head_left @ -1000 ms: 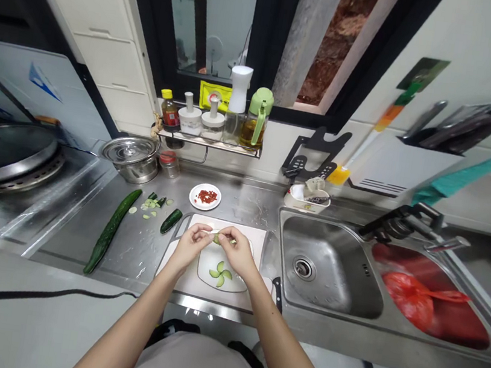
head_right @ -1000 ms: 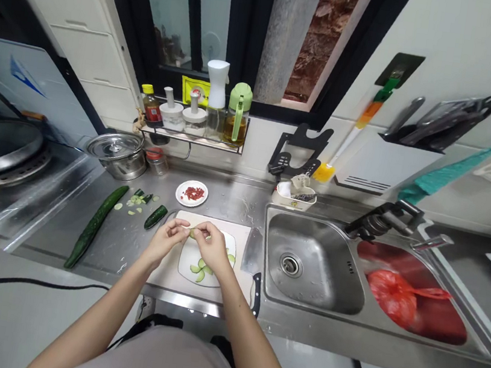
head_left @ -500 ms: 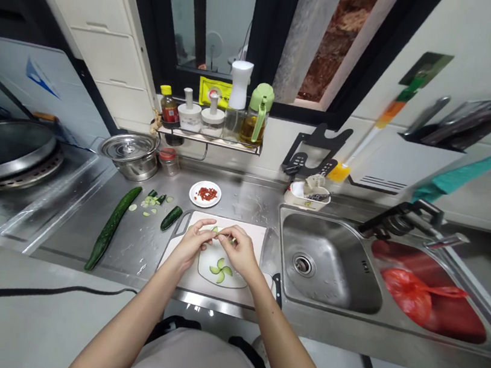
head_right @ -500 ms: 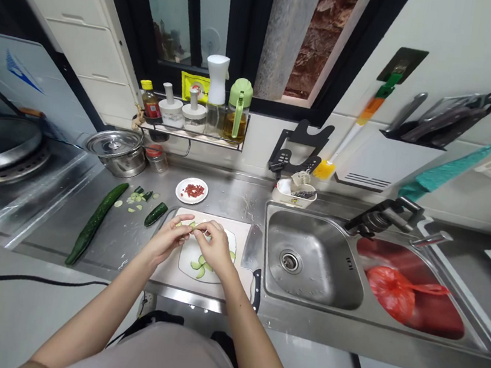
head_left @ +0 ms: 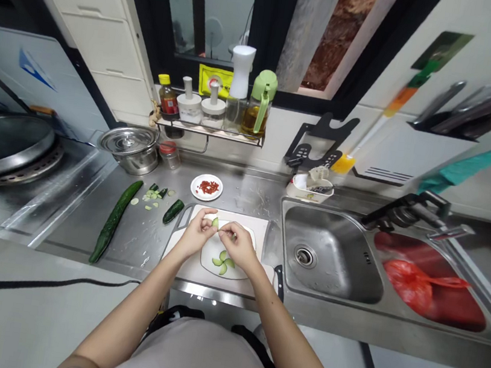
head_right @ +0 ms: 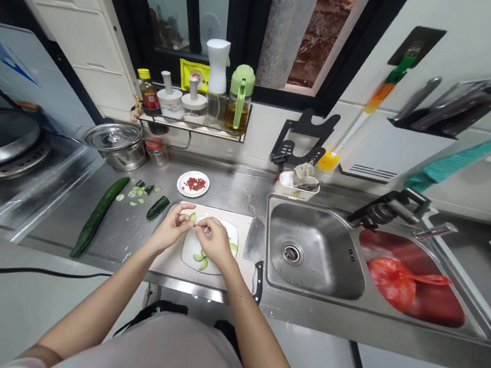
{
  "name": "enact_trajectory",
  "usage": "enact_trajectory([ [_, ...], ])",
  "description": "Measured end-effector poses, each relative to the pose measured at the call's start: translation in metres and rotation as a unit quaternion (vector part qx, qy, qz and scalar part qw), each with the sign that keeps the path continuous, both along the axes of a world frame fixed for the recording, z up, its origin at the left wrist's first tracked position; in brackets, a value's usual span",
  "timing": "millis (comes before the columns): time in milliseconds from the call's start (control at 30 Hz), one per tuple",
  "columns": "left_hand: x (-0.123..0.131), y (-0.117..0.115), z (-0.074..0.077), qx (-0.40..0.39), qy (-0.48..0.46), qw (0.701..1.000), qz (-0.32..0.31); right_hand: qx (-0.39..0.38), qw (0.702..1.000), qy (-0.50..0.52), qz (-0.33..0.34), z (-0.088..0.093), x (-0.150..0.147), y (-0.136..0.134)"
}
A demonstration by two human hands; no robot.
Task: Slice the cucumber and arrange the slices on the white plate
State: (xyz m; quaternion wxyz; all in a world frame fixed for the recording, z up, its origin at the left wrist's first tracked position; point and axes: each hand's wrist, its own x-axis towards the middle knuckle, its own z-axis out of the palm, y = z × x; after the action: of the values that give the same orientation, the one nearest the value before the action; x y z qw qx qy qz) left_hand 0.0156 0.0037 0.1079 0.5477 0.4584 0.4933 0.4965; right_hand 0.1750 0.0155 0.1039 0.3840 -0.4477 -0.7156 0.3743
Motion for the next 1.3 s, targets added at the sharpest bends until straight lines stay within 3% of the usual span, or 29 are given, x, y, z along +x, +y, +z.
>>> enact_trajectory([
  [367,-0.003,-0.001,-0.011,0.054,0.137,0.989,-0.002,-0.095,0.994,0.041,-0.018,-0.022,-0.007,0.004],
  [633,-0.008,0.005,-0.035,0.033,0.168,0.985,-0.006,-0.138,0.990,0.025,-0.006,-0.047,-0.009,0.008],
  [900,-0.013,0.005,-0.063,0.014,0.231,0.973,-0.026,-0.167,0.985,-0.048,0.004,-0.074,-0.009,0.009],
  [1133,-0.021,0.007,-0.084,-0.011,0.309,0.949,-0.053,-0.174,0.977,-0.124,0.014,-0.078,-0.012,0.006],
  [1300,-0.023,0.010,-0.087,-0.003,0.390,0.919,-0.066,-0.157,0.967,-0.200,0.008,-0.078,-0.018,0.007],
])
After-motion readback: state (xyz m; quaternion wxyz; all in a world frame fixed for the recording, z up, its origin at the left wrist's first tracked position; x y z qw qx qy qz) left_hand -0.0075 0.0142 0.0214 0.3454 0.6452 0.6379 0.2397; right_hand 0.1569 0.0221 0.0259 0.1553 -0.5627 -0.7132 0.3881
